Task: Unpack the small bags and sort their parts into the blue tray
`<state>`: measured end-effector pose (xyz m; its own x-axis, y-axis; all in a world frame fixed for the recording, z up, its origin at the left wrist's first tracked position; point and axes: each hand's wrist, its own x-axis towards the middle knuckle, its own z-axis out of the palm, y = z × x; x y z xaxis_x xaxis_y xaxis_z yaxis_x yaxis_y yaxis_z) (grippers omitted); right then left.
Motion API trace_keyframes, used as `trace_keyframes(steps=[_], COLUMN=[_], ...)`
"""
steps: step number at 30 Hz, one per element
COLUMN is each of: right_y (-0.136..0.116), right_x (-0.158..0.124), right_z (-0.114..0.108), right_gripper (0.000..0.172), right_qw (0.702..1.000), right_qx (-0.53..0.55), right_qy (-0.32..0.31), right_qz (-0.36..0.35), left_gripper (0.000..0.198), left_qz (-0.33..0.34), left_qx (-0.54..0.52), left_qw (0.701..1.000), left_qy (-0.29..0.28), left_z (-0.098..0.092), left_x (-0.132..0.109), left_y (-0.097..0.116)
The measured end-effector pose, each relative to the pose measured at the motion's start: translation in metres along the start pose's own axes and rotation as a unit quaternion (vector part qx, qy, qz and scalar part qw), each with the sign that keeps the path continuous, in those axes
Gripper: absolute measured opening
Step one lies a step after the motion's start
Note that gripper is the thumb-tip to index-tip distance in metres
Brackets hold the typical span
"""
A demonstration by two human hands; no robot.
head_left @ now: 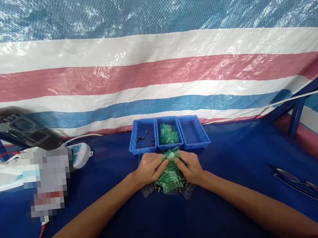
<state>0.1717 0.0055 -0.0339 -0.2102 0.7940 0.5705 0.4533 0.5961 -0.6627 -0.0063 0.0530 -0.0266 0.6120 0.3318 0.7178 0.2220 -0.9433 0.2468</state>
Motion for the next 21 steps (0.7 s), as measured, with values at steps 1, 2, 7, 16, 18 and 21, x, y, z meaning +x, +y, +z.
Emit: trace_keyframes(steps=[1,2,7,16,18,21], right_y=[0.0002,0.0002,-0.0013,-0.0024,-0.0019,-0.0011], right_x=[-0.0001,-0.0002,-0.0001,0.0013,0.0019,0.0027], right_z=[0.0002,0.0003,0.0008,0.0008,0.0008,0.0009], right_gripper=[0.027,0.027,0.025,0.021,0.017,0.010], right_qw=[1.000,1.000,1.000,0.998,0.997,0.996], right_qx=[-0.002,-0.003,0.005,0.021,0.029,0.038], right_qy=[0.001,0.002,0.011,0.050,0.065,0.078], right_qz=[0.001,0.002,-0.012,0.020,0.029,0.032], left_gripper=[0.021,0.020,0.019,0.019,0.019,0.018], left_qz=[0.008,0.015,0.040,0.037,0.037,0.027], left_qx=[0.003,0.005,0.010,0.016,0.015,0.012], left_qw=[1.000,1.000,0.999,0.999,0.999,0.998], left_qy=[-0.005,-0.008,-0.002,0.026,0.037,0.046], left_z=[0.0000,-0.0001,-0.0001,0.0003,0.0008,0.0019], left_x=[-0.0003,-0.0006,-0.0013,-0.0009,-0.0013,-0.0026], left_y=[-0.0003,-0.0007,-0.0010,-0.0021,-0.0035,-0.0053])
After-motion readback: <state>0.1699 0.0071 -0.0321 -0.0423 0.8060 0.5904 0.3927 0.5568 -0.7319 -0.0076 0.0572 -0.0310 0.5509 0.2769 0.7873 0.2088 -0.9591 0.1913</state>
